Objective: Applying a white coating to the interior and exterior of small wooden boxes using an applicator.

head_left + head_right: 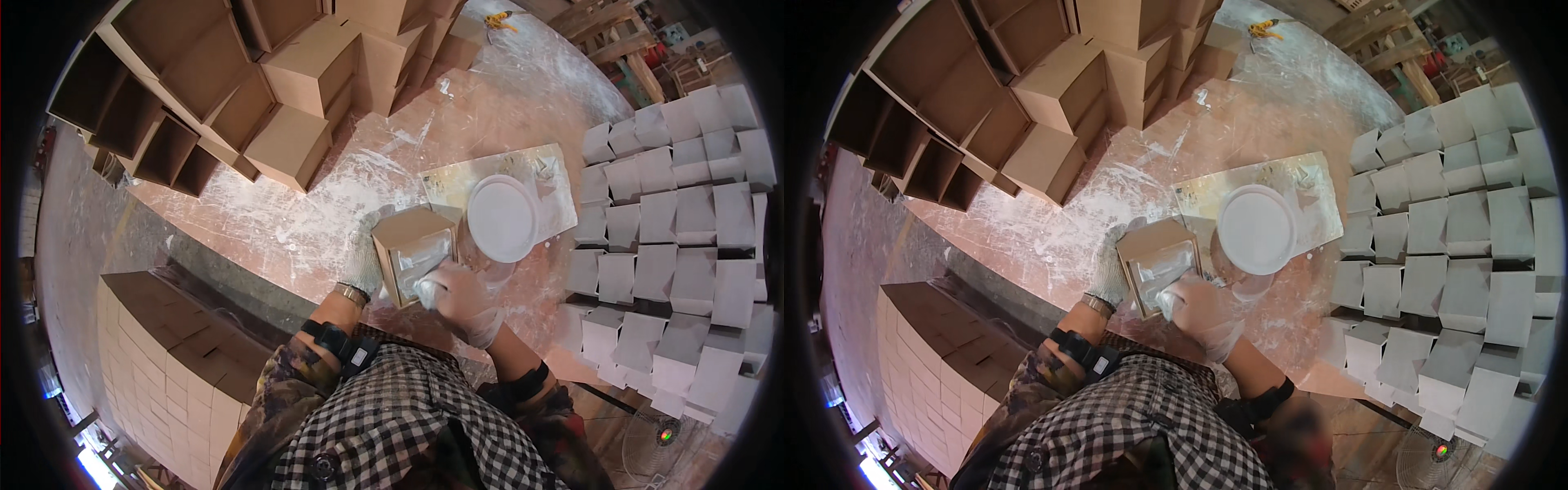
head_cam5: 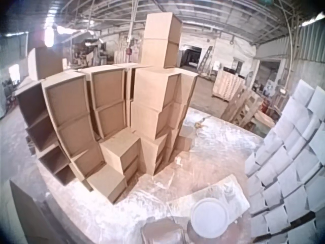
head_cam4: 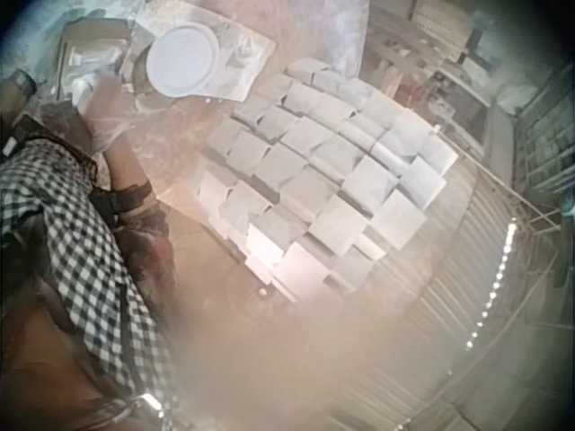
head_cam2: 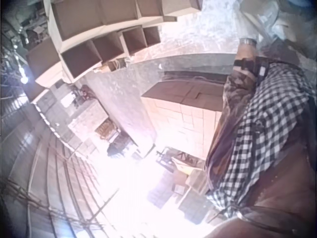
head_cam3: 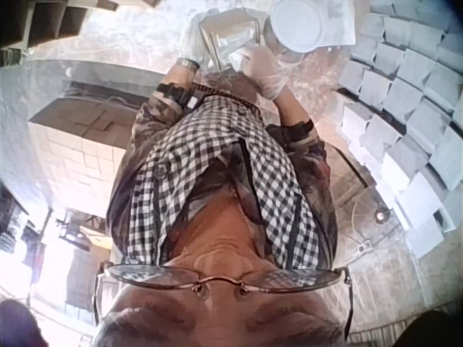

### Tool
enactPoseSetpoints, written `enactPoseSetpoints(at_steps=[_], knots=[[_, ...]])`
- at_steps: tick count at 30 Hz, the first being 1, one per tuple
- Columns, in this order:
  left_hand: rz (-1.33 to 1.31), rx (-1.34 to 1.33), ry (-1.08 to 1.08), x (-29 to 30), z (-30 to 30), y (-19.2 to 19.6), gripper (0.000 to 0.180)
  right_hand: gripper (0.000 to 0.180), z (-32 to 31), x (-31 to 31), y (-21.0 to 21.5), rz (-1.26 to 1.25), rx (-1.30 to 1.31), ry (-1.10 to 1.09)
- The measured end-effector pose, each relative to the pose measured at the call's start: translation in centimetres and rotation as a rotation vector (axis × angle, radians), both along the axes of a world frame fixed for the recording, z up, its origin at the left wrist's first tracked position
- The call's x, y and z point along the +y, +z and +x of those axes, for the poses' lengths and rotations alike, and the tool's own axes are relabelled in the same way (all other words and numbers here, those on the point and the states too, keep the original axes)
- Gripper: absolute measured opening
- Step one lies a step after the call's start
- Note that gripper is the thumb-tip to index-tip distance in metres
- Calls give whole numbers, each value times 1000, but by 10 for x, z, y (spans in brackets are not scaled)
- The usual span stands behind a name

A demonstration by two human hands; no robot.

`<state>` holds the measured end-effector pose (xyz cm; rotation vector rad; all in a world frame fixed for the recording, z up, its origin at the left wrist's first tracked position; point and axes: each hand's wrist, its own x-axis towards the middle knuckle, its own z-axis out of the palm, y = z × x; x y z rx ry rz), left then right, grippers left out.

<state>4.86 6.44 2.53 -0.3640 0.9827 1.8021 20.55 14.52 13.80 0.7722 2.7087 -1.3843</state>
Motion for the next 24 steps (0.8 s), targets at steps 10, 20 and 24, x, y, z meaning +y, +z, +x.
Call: enactPoseSetpoints(at_steps=[10, 20, 24], knots=[[151, -3, -61, 5, -3, -3, 54, 26, -35, -31, 8, 13, 165, -217], [-41, 199, -159, 3, -4, 14, 43, 9, -21, -49, 15, 310, -268, 330], [114, 90, -52, -5, -4, -36, 41, 11, -23, -53, 14, 511, -309, 446]])
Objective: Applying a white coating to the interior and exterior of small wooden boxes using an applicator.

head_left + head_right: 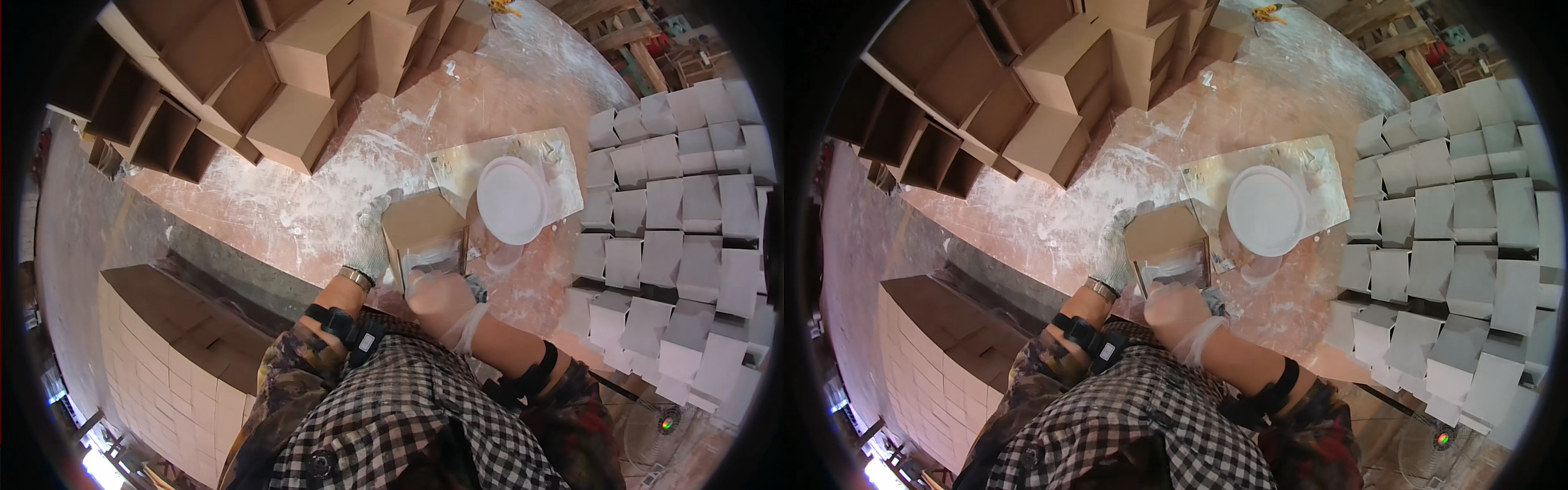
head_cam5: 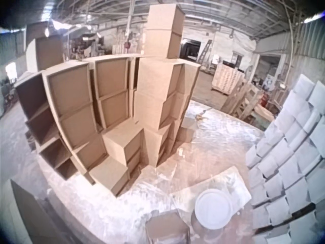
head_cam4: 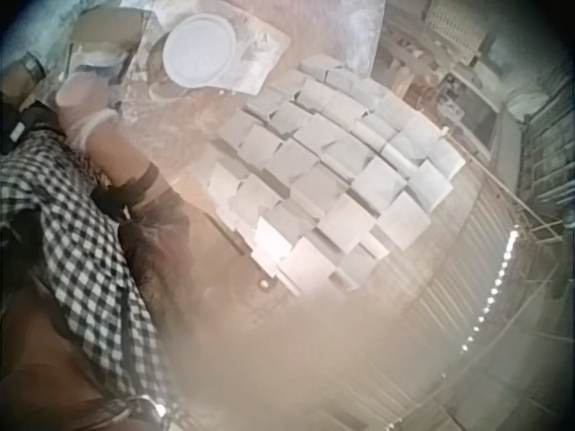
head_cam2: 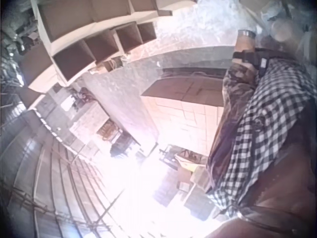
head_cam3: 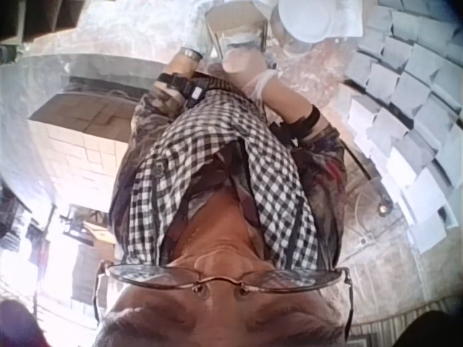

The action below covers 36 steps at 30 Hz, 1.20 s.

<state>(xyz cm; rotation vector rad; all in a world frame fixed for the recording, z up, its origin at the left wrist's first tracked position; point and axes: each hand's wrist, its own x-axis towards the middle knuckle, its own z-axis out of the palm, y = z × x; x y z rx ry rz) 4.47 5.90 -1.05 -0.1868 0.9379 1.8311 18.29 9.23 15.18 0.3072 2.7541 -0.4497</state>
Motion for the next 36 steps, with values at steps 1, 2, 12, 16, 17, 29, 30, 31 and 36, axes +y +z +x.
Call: enactPoseSetpoints(at_steps=[1, 2, 12, 16, 17, 29, 30, 31, 36], knots=[[2, -5, -2, 3, 2, 10, 41, 11, 4, 8, 2, 2, -5, -2], [-71, 6, -28, 4, 3, 31, 42, 9, 10, 20, 7, 46, -9, 3], [-192, -87, 37, 11, 11, 51, 47, 17, 6, 14, 3, -241, -13, -159], [65, -8, -22, 8, 4, 6, 47, 11, 8, 2, -10, -173, -11, -225], [11, -48, -42, 7, 3, 16, 49, 11, 14, 8, -8, -174, -16, -228], [-157, -143, -16, 12, 4, 41, 49, 16, 8, 1, -15, -276, 34, -404], [-153, -144, 4, 13, 4, 41, 48, 17, 6, -2, -12, -255, -11, -449], [-156, -144, 8, 12, 4, 40, 48, 17, 8, 0, -10, -259, -11, -445], [-55, -90, 55, 6, 0, 27, 56, 13, 17, 3, 6, -198, 2, -264]])
